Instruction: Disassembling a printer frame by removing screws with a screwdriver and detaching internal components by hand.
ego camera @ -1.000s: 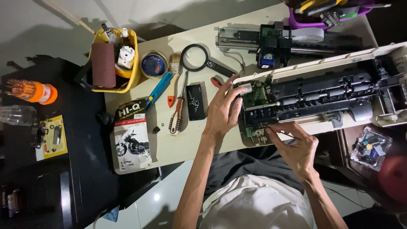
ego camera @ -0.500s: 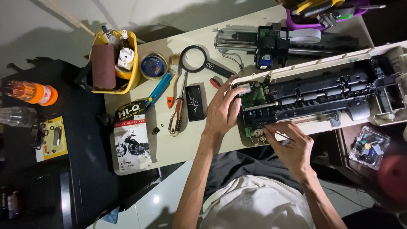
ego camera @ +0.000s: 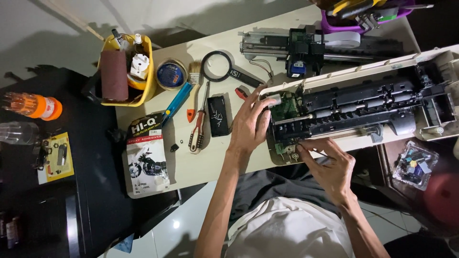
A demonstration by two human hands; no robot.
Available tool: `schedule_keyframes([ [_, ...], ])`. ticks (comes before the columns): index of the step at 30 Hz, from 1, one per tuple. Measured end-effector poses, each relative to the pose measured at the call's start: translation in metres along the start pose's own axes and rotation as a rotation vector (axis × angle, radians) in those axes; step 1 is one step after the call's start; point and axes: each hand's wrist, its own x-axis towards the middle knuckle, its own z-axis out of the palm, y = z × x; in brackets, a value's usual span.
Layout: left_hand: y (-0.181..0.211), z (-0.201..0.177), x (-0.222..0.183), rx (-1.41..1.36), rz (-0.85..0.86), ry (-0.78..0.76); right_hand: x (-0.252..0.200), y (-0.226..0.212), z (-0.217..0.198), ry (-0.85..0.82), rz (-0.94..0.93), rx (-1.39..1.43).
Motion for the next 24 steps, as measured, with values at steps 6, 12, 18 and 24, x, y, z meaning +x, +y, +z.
schedule_keyframes([
  [6,0.002,-0.002,0.0,-0.01,-0.01,-0.011,-0.006,0.002,-0.011,-0.021,0.021,-0.04],
  [12,0.013,-0.009,0.001,-0.031,0.003,0.031,-0.011,0.003,-0.024,-0.012,0.06,-0.02],
  [18,0.004,0.009,-0.02,-0.145,0.161,0.223,-0.015,0.004,-0.033,0.052,0.056,0.172],
  [24,0.053,0.006,-0.033,-0.113,0.152,0.094,-0.016,0.016,-0.046,0.07,0.08,0.307],
])
